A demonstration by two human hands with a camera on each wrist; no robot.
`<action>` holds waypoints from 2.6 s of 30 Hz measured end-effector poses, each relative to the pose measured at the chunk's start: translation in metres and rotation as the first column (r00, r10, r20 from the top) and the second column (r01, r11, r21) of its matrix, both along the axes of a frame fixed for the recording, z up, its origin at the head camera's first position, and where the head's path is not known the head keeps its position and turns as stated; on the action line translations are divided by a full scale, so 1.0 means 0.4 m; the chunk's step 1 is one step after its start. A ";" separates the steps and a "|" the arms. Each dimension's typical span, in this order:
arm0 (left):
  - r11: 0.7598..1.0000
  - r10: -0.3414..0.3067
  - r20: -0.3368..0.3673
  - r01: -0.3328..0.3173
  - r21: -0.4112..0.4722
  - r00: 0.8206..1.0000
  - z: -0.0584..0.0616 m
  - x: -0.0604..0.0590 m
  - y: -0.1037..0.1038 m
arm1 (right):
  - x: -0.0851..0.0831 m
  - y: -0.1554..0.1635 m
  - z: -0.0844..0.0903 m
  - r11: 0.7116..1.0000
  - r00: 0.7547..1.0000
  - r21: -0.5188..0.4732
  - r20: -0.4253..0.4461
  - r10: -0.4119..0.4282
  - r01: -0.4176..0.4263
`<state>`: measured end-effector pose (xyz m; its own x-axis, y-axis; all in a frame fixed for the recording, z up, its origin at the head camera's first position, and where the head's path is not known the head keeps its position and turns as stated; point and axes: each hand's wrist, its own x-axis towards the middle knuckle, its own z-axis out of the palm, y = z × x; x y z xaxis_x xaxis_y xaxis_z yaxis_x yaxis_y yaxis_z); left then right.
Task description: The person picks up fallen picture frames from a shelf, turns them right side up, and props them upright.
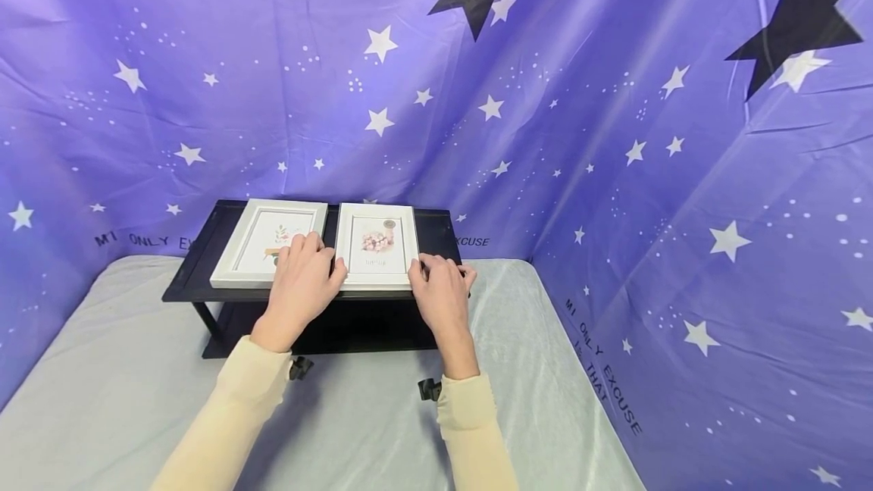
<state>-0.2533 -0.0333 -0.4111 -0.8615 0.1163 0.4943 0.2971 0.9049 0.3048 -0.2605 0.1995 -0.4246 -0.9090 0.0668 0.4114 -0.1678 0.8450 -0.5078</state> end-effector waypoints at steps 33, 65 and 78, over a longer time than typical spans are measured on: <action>0.842 -0.101 -0.032 0.103 0.530 0.994 0.017 0.026 0.050 | 0.017 0.007 -0.034 0.928 0.969 -0.369 -0.241 -0.056 -0.038; 0.850 -0.191 0.050 0.140 0.507 0.980 0.011 0.005 0.047 | 0.007 -0.017 -0.035 0.926 0.892 -0.378 -0.417 -0.173 0.003; 0.854 -0.190 0.034 0.148 0.499 0.981 0.009 0.009 0.038 | -0.020 -0.203 0.220 0.993 0.831 0.119 -0.554 0.054 0.015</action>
